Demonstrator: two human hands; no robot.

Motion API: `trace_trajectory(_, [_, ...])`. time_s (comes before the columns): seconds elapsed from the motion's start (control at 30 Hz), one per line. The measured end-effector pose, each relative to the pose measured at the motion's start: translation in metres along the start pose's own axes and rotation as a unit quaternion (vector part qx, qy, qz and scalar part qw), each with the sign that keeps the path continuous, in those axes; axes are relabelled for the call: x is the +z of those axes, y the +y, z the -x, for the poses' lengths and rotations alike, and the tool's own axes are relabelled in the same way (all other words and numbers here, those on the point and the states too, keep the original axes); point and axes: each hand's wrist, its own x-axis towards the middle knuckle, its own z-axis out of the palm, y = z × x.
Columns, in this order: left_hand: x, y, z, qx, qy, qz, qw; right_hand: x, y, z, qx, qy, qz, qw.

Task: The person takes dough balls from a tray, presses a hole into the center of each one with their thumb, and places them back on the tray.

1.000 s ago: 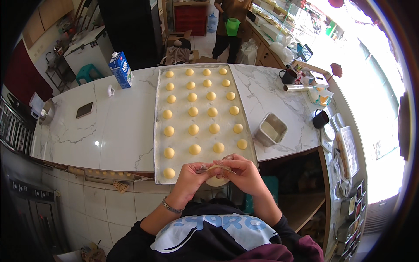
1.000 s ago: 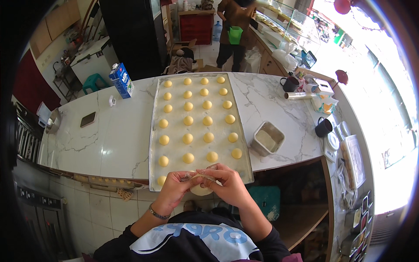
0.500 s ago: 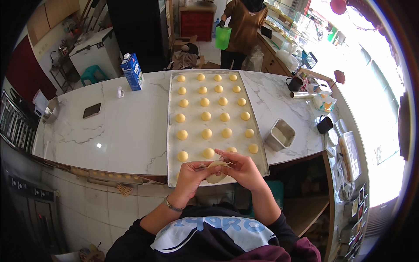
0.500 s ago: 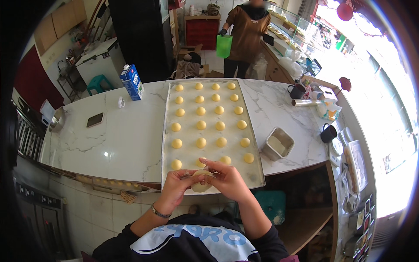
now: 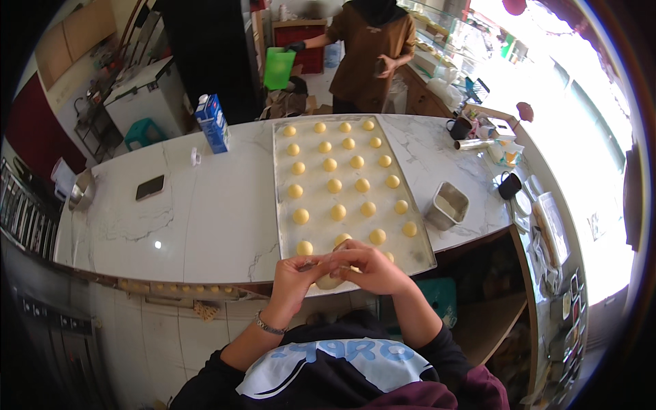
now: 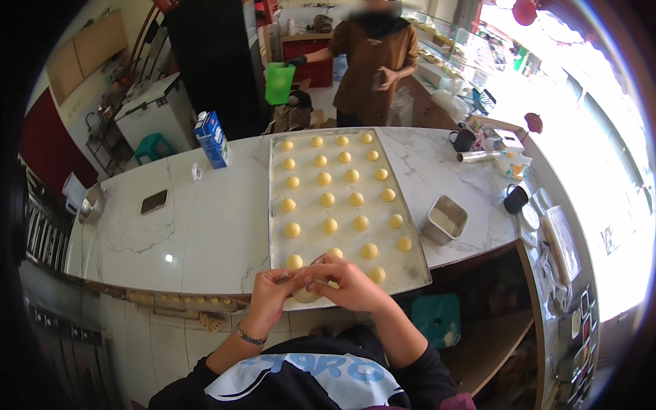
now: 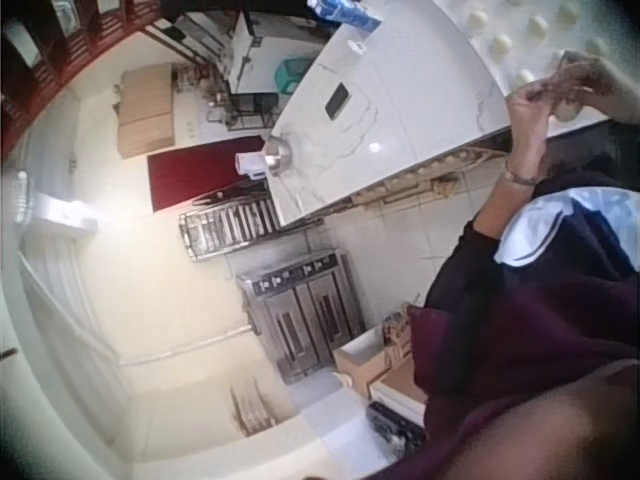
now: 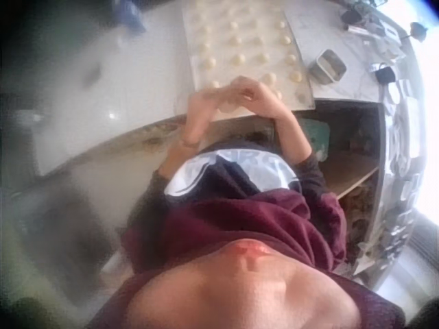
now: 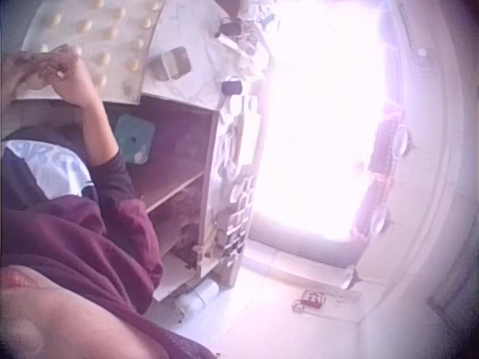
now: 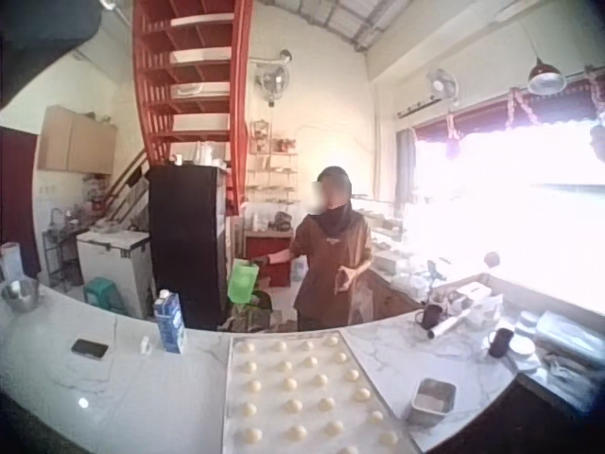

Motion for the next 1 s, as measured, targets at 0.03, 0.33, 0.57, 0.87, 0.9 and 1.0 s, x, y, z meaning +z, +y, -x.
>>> trace_trajectory(0.03, [-0.002, -0.001, 0.0, -0.004, -0.014, -0.013, 1.0, -0.003, -0.001, 0.0, -0.032, -0.054, 0.113, 0.992])
trace_trajectory(0.33, [0.006, -0.004, -0.002, 0.022, 0.007, 0.008, 1.0, -0.009, -0.007, 0.007, 0.057, 0.024, 0.041, 0.997])
trace_trajectory(0.57, [0.01, -0.003, -0.003, -0.018, -0.101, -0.016, 0.995, -0.014, -0.007, 0.018, -0.029, -0.016, 0.179, 0.983])
trace_trajectory(0.87, [0.008, -0.008, -0.001, -0.004, -0.056, -0.021, 0.998, -0.017, -0.006, 0.022, 0.055, -0.002, 0.06, 0.997])
trace_trajectory(0.9, [0.008, -0.009, 0.0, -0.006, -0.051, -0.019, 0.998, -0.018, 0.0, 0.022, 0.064, 0.034, 0.029, 0.997])
trace_trajectory(1.0, [0.009, -0.005, -0.001, -0.024, -0.045, 0.015, 0.999, -0.015, 0.001, 0.019, 0.01, 0.059, 0.099, 0.993])
